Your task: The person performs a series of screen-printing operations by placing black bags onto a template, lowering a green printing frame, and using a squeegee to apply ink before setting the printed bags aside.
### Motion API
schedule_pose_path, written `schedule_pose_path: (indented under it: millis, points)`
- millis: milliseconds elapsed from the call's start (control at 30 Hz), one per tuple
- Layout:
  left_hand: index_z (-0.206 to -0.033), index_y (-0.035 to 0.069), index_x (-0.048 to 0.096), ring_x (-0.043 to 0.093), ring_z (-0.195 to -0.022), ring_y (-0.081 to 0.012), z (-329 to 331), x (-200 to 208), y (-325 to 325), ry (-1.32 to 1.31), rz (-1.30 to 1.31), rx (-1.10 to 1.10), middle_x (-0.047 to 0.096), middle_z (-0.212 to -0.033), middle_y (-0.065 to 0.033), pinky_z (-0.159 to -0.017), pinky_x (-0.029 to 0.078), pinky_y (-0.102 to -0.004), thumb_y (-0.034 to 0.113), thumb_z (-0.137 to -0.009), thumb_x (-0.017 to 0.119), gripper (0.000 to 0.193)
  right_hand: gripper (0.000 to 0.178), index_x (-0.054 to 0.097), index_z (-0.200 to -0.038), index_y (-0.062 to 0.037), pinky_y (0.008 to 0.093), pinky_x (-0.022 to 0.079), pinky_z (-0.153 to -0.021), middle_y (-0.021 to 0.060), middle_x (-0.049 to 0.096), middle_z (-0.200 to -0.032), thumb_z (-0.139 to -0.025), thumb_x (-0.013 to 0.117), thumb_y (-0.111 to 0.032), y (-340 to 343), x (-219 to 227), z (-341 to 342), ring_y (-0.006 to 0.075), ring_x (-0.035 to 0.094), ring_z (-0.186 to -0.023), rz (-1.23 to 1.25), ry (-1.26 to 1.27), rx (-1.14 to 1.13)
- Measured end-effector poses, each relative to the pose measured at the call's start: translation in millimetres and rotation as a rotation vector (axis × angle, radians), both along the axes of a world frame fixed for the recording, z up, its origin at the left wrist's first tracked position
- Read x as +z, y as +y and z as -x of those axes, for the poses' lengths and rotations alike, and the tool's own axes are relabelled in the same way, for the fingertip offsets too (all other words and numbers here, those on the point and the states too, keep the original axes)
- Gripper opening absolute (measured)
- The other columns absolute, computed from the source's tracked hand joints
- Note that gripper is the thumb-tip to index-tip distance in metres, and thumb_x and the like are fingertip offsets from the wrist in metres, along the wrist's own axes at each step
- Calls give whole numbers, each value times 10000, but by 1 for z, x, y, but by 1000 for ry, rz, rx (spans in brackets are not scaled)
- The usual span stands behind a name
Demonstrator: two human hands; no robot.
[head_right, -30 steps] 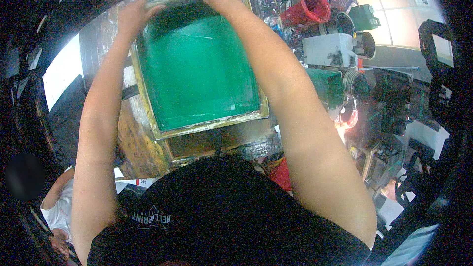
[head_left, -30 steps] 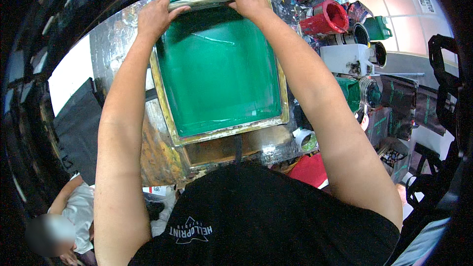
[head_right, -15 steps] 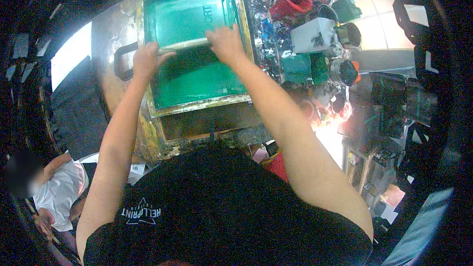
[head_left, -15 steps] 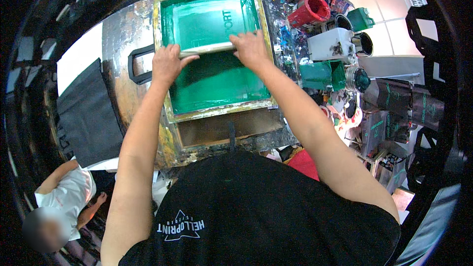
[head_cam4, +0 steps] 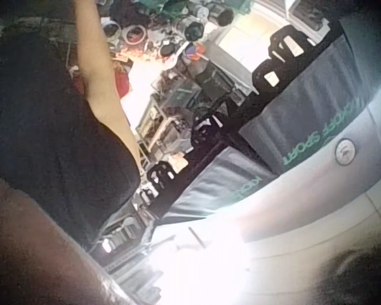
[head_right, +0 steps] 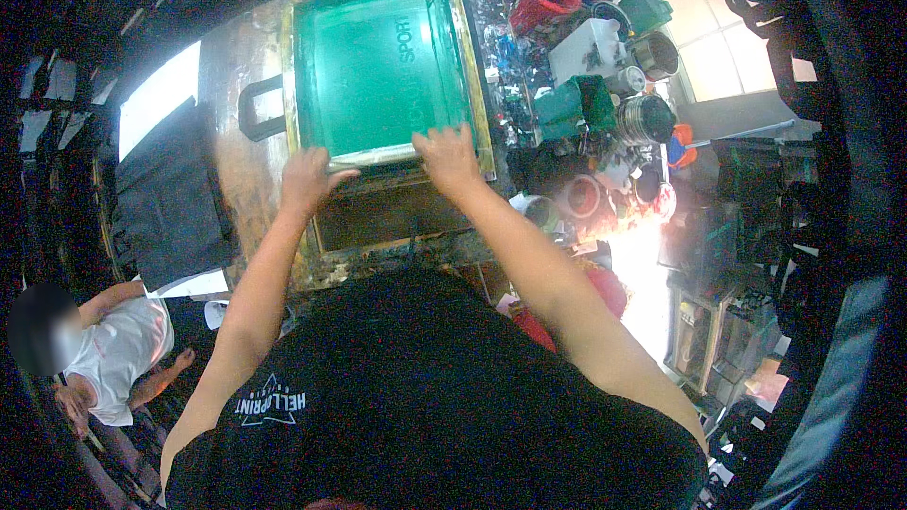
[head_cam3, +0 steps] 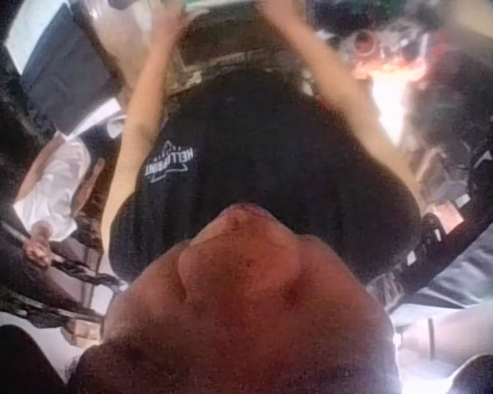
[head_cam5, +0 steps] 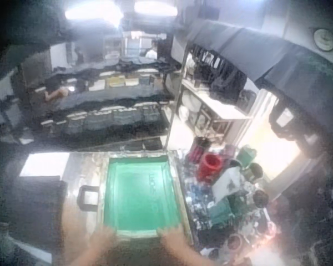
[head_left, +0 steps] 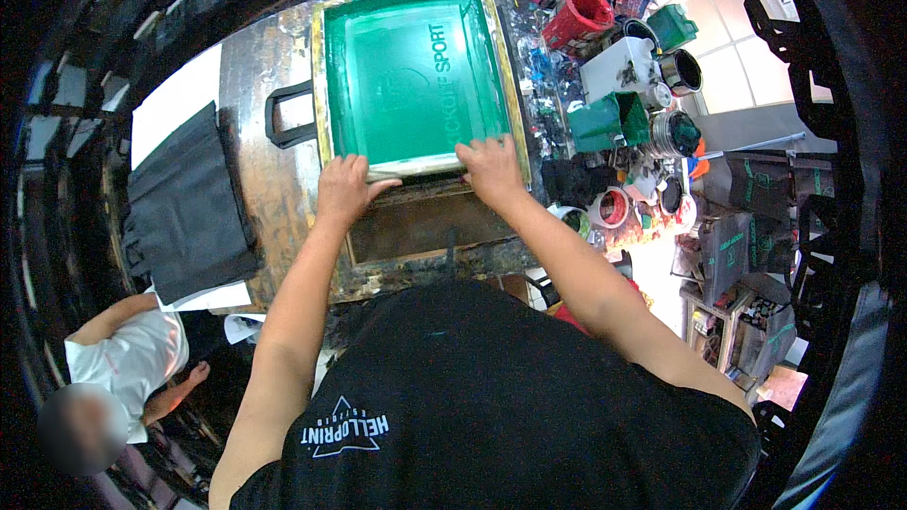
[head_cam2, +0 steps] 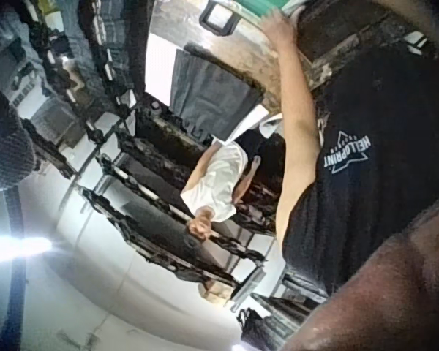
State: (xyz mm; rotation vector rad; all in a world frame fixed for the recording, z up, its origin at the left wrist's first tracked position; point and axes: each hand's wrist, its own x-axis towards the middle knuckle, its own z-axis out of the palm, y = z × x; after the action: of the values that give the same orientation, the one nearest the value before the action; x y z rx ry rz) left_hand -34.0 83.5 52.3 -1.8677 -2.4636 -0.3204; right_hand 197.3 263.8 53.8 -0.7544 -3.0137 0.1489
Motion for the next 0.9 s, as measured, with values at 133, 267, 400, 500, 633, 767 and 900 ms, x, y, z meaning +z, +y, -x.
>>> schedule_pose_path:
  millis: [133, 267, 400, 500, 633, 767, 900]
  points:
    - [-908, 7, 628, 616, -912, -378, 10, 16, 15, -173, 138, 95, 626, -914, -178, -806, 508, -479, 605, -766, 785, 634, 463, 629, -1195, -195, 511, 427, -917, 63, 665, -991, -786, 816, -306, 19, 9, 14, 277, 652, -981, 37, -59, 60]
    - [-1400, 2, 484, 475, -1291, -441, -3, 15, -11, -280, -101, 103, 544, -1322, -250, -1101, 386, -517, 646, -683, 837, 1027, 516, 594, -1316, -216, 511, 425, -949, 101, 625, -1095, -846, 756, -356, 15, 5, -3, 274, 633, -1005, 46, -4, 144]
    - [-1443, 13, 436, 437, -1308, -385, -10, -14, -68, -202, -52, 373, 489, -1350, -196, -1121, 351, -512, 653, -591, 893, 1159, 467, 580, -1308, -177, 580, 372, -1026, 78, 599, -1160, -873, 710, -286, -7, 6, -18, 249, 559, -1119, -94, 104, 168]
    - [-1413, 16, 476, 456, -1257, -376, 0, -38, -86, -249, 44, 433, 496, -1301, -180, -1083, 368, -500, 562, -579, 935, 1097, 461, 578, -1306, -158, 576, 341, -1059, 72, 598, -1191, -869, 699, -241, -32, 10, -10, 250, 547, -1144, -43, 103, 20]
    - [-1264, 49, 623, 510, -1116, -373, 15, -63, -88, -318, -15, 401, 529, -1172, -138, -963, 406, -491, 451, -543, 966, 894, 472, 575, -1301, -151, 579, 325, -1060, 64, 592, -1184, -845, 693, -176, -39, -7, -16, 252, 543, -1168, 15, 172, 16]
    - [-1240, 47, 652, 517, -1100, -368, 17, -63, -87, -392, -100, 386, 533, -1162, -130, -918, 421, -491, 441, -522, 972, 879, 487, 581, -1293, -161, 578, 319, -1060, 60, 586, -1180, -823, 710, -144, -38, -2, -14, 254, 548, -1162, 17, 214, -13]
    - [-1288, 19, 630, 556, -1069, -356, 13, -49, -89, -382, -185, 385, 613, -1150, -144, -929, 427, -468, 389, -528, 980, 915, 474, 589, -1274, -164, 585, 315, -1059, 57, 587, -1174, -817, 711, -125, -35, 17, -13, 254, 557, -1143, 31, 266, -5]
